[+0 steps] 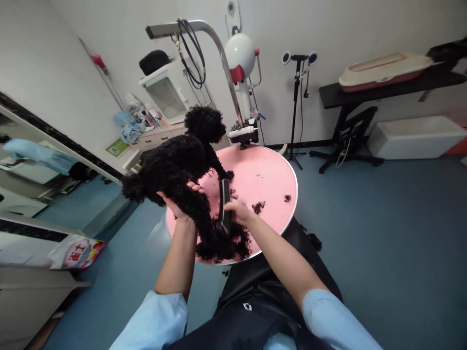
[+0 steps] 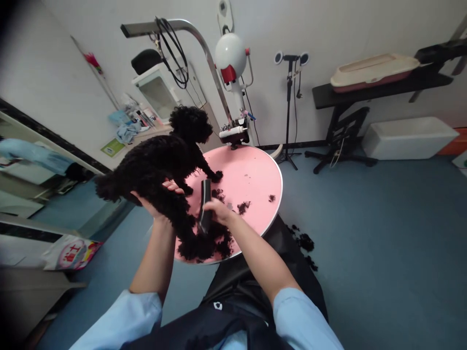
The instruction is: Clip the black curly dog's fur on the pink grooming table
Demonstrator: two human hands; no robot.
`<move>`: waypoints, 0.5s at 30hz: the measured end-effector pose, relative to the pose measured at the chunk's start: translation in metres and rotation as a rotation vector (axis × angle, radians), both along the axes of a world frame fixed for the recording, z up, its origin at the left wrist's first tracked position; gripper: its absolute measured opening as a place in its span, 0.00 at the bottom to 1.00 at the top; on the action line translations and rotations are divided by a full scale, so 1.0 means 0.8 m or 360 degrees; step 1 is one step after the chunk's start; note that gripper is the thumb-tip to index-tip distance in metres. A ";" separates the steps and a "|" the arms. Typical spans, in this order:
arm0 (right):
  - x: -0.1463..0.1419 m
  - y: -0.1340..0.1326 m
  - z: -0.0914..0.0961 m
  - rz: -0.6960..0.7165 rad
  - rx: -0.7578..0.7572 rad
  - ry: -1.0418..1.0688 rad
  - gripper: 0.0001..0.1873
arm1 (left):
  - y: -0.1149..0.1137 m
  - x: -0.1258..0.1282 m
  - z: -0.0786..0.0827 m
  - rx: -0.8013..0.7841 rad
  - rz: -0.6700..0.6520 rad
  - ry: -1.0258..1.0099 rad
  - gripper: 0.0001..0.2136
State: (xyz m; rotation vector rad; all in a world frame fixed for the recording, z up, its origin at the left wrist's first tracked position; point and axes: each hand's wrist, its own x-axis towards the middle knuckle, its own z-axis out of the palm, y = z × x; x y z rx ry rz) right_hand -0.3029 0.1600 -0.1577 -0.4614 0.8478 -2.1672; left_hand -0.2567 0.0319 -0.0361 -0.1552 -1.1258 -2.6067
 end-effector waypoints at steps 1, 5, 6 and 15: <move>-0.005 -0.001 0.005 -0.0123 -0.0019 -0.0079 0.11 | 0.001 0.000 0.001 0.0017 0.0005 0.0008 0.38; 0.021 -0.029 0.013 -0.0102 -0.0006 -0.0116 0.14 | 0.001 -0.002 0.006 0.0090 0.0036 -0.0045 0.40; 0.039 -0.041 0.009 0.0009 0.0055 -0.0107 0.17 | -0.002 -0.003 0.007 0.0107 0.0020 -0.0070 0.41; 0.053 -0.027 -0.038 -0.0765 0.0440 -0.0732 0.12 | -0.075 0.009 0.001 -0.0135 0.0016 -0.0227 0.41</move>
